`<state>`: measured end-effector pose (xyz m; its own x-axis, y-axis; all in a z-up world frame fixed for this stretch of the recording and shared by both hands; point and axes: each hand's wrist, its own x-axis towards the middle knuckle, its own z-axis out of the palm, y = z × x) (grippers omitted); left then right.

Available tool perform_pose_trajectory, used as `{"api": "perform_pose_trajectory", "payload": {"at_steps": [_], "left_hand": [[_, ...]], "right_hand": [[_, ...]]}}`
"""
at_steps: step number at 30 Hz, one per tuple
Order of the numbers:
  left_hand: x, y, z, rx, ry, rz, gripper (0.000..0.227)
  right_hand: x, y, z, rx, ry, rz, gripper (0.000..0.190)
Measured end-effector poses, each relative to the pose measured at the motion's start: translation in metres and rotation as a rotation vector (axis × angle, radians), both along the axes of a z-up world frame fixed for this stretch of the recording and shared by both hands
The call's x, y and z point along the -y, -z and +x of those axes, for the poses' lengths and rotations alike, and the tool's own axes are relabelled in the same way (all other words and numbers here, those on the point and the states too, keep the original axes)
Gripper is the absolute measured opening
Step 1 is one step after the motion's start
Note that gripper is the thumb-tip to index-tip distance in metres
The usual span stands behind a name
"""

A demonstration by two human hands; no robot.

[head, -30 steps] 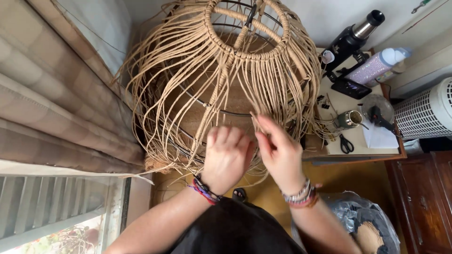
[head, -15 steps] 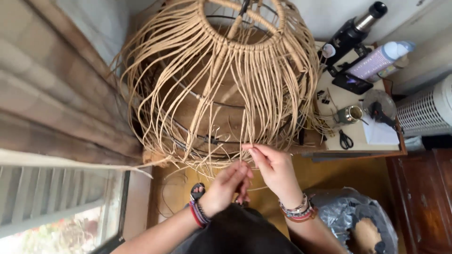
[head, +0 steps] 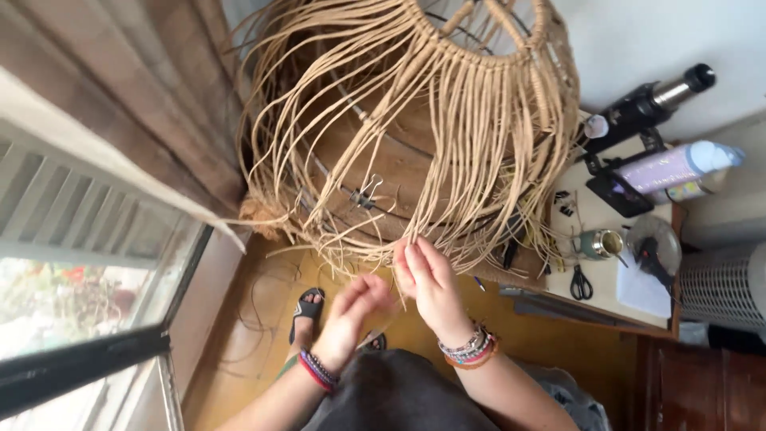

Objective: Weaving wicker strands around a metal frame to create a decorative structure

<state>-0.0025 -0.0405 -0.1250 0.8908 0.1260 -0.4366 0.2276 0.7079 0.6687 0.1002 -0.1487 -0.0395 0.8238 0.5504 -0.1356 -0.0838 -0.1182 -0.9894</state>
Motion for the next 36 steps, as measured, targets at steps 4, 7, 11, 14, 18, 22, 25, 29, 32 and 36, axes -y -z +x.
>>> {"api": "perform_pose_trajectory", "payload": {"at_steps": [4, 7, 11, 14, 18, 22, 25, 29, 32, 36], "left_hand": [[-0.030, -0.059, 0.034, 0.107, -0.132, 0.573, 0.028], [-0.038, -0.106, 0.072, 0.334, -0.093, 0.783, 0.033], [-0.045, -0.113, 0.119, 0.342, 0.125, 0.913, 0.044], [-0.045, -0.113, 0.137, 0.229, 0.167, 1.200, 0.035], [-0.072, -0.104, 0.149, 0.113, 0.072, 1.770, 0.026], [-0.102, -0.108, 0.128, 0.149, 0.078, 1.781, 0.026], [-0.108, -0.091, 0.121, 0.189, 0.145, 1.754, 0.022], [-0.116, -0.084, 0.120, 0.259, 0.147, 1.050, 0.035], [-0.119, -0.083, 0.118, 0.219, 0.215, 0.438, 0.042], [-0.126, -0.062, 0.121, 0.260, 0.267, 0.246, 0.027]], "right_hand": [[-0.001, 0.018, 0.004, 0.236, -0.044, 0.043, 0.030], [0.001, 0.032, 0.004, 0.445, -0.058, -0.191, 0.019], [-0.005, 0.020, 0.002, 0.534, -0.076, -0.319, 0.022], [-0.015, 0.004, 0.003, 0.544, -0.166, -0.387, 0.026], [-0.034, -0.024, -0.002, 0.540, -0.212, -0.342, 0.018], [-0.037, -0.012, 0.010, 0.468, -0.131, -0.330, 0.021], [-0.045, -0.008, 0.015, 0.463, -0.024, -0.274, 0.019], [-0.054, 0.000, 0.017, 0.510, 0.167, -0.148, 0.026], [-0.060, -0.006, 0.021, 0.589, 0.279, -0.150, 0.028], [-0.066, -0.009, 0.027, 0.578, 0.293, -0.215, 0.032]]}}
